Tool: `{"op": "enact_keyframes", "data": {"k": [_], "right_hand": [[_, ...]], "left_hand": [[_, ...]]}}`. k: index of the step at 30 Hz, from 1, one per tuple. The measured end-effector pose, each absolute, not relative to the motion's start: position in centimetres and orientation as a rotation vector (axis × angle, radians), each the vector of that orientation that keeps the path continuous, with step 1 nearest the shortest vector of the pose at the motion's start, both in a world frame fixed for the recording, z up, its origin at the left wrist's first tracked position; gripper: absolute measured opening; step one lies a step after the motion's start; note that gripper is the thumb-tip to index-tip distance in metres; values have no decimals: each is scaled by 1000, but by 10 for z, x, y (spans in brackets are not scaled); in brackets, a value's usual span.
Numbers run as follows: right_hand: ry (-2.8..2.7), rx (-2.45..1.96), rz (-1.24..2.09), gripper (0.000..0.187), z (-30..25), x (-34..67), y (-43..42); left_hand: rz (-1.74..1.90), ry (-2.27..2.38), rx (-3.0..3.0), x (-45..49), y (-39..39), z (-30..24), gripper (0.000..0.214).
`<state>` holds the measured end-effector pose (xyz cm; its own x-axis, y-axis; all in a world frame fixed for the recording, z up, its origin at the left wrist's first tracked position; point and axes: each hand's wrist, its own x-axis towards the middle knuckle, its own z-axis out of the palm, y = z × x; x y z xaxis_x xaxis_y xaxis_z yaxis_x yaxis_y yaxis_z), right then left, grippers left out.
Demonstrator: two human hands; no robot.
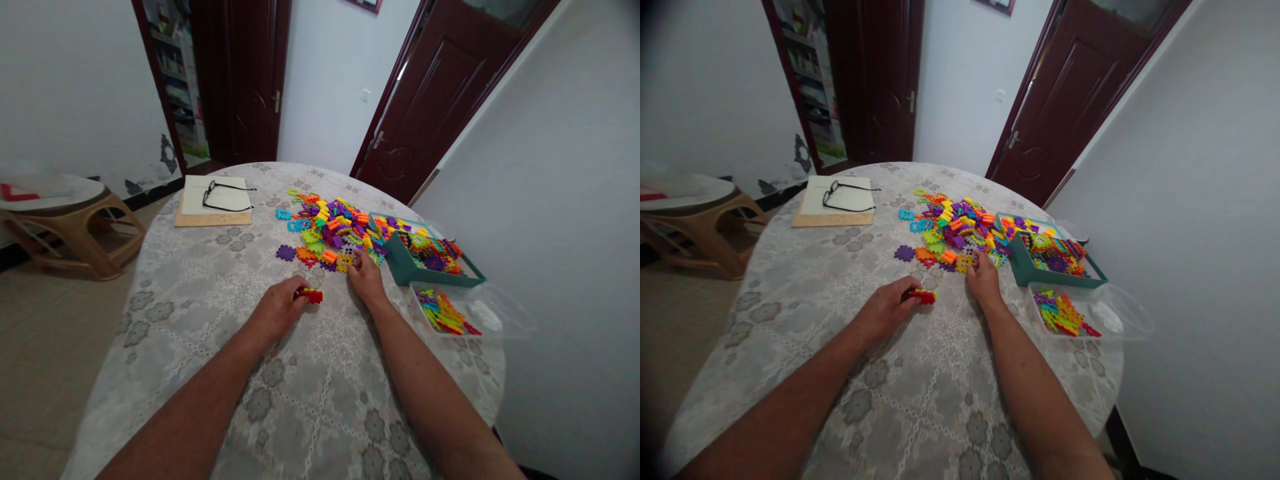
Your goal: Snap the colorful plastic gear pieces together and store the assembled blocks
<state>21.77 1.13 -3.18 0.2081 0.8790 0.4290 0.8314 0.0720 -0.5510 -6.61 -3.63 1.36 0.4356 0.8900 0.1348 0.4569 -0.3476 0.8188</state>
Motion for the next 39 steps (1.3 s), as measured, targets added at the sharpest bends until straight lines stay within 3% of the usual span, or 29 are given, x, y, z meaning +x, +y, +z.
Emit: {"op": "enact_keyframes", "data": {"k": [4, 9, 21, 29, 39], "right_hand": [[-1662, -1742, 46, 28, -33, 216, 12], [-1734, -1734, 20, 40, -36, 212, 12], [-1948, -1900, -68, 28, -25, 190, 1], [-1744, -1435, 289, 12, -14, 185, -6], [-1870, -1097, 849, 19, -5, 153, -20]], "left_hand": [[763, 1158, 1982, -66, -37, 14, 12], [757, 1138, 1994, -67, -37, 15, 14], [769, 1157, 1968, -66, -35, 11, 13], [784, 1137, 1988, -66, -35, 12, 12], [859, 1294, 2019, -67, -33, 4, 22]]}}
